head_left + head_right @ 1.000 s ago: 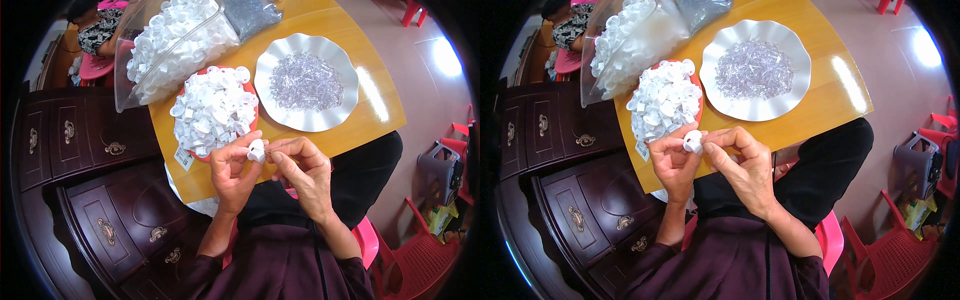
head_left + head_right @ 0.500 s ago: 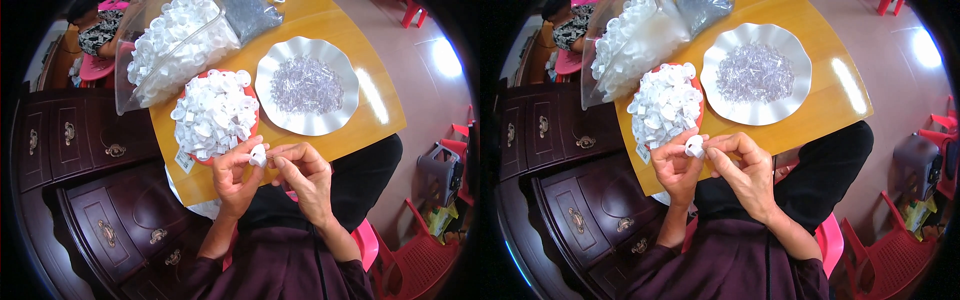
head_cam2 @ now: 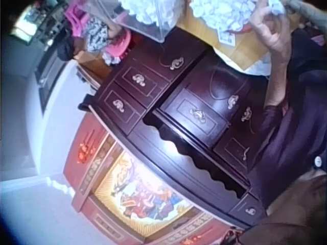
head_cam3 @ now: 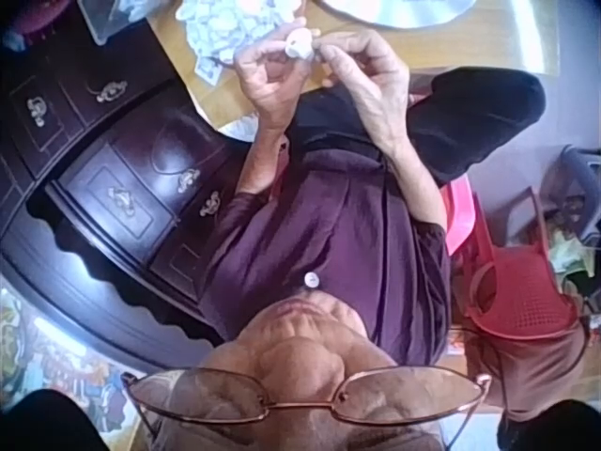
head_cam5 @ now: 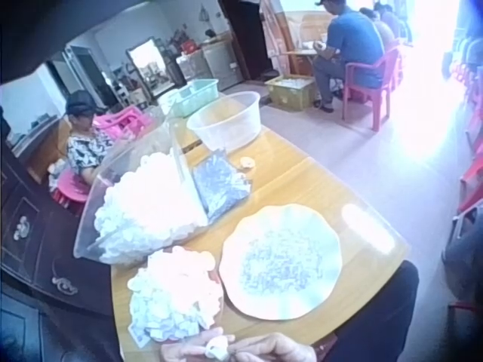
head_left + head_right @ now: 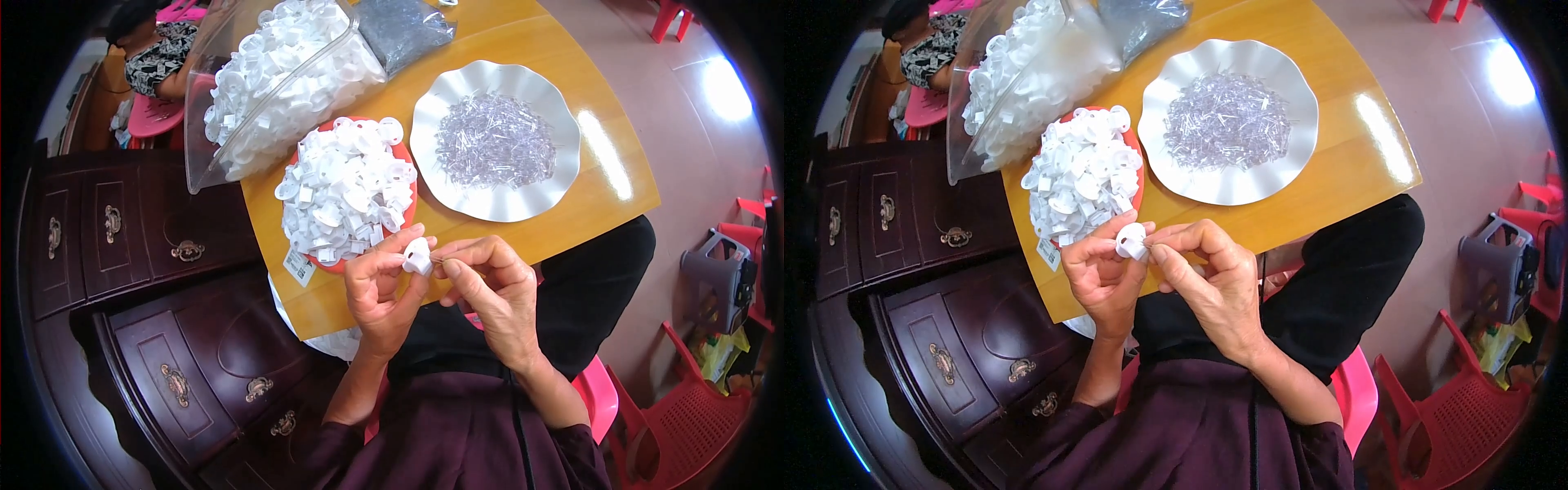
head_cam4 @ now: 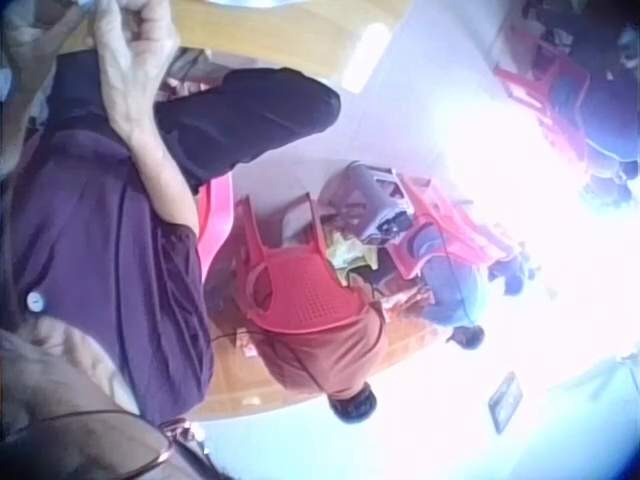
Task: The person assembles small white plastic housings with clear inserts by hand.
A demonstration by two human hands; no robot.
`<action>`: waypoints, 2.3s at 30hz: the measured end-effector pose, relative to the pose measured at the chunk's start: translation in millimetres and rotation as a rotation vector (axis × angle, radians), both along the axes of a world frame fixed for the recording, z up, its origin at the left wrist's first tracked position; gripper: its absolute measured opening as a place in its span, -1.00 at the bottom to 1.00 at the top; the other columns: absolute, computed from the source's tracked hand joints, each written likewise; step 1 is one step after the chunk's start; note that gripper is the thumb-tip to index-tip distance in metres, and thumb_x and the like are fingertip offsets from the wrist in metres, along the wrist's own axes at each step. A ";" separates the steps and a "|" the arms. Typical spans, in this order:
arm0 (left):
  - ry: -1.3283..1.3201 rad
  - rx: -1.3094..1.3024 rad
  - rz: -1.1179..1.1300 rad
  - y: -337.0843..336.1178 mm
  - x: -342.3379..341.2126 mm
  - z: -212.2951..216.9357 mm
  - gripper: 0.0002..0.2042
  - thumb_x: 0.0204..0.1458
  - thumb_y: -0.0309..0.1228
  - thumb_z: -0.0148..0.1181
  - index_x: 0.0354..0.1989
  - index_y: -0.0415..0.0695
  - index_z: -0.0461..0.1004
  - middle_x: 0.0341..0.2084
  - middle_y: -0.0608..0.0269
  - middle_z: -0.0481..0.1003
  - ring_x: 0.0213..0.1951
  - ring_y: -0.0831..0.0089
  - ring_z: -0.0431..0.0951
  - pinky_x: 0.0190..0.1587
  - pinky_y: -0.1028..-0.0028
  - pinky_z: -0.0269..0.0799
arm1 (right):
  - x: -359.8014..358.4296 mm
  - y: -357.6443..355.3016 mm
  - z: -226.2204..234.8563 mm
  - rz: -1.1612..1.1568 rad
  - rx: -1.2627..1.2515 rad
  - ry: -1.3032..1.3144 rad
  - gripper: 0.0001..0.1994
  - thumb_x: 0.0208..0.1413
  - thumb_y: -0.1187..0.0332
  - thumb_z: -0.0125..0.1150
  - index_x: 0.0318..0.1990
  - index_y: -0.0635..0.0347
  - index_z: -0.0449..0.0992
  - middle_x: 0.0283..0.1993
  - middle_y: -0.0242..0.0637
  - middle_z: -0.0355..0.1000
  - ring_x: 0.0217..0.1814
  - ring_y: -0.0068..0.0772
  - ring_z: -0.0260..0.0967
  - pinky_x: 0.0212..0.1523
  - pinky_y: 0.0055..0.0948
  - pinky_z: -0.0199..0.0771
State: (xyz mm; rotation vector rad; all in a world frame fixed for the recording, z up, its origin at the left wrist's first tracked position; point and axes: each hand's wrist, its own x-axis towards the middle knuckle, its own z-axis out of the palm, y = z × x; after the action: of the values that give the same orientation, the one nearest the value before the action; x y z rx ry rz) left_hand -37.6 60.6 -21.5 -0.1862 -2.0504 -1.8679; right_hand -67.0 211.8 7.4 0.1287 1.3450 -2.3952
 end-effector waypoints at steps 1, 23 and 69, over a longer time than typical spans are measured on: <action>0.001 -0.001 0.003 -0.3 0.4 -0.5 -0.57 0.06 -0.79 0.19 -0.01 -0.19 0.14 0.09 -0.33 0.38 0.04 0.08 0.56 0.10 0.24 0.51 | 0.0 0.5 0.0 0.014 0.009 -0.004 -0.90 0.25 0.48 0.21 -0.20 0.36 0.49 -0.13 -0.23 0.54 -0.30 -0.67 0.43 -0.32 -0.66 0.52; 0.043 0.046 -0.100 -6.8 2.8 4.8 -0.65 0.12 -0.73 0.14 0.06 -0.25 0.25 0.14 -0.33 0.36 0.19 -0.04 0.43 0.17 0.20 0.47 | -0.6 3.3 -0.5 -0.026 0.077 0.083 -0.90 0.23 0.49 0.22 -0.21 0.37 0.49 -0.12 -0.21 0.55 -0.36 -0.67 0.42 -0.37 -0.67 0.50; -0.119 -0.272 -0.139 -11.2 -6.3 34.5 -0.65 -0.16 -0.63 0.46 -0.12 -0.19 0.63 -0.06 0.17 0.56 -0.06 0.35 0.61 -0.02 0.45 0.58 | -3.4 22.0 -19.3 0.109 -0.121 -0.085 -0.91 0.19 0.45 0.30 -0.26 0.27 0.54 -0.28 -0.36 0.53 -0.48 -0.74 0.34 -0.46 -0.73 0.36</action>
State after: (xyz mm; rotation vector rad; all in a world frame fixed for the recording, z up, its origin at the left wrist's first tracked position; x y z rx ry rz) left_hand -43.9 49.4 13.0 -0.3002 -2.4278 -1.7056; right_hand -70.4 233.8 -11.9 0.1192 1.1362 -2.3447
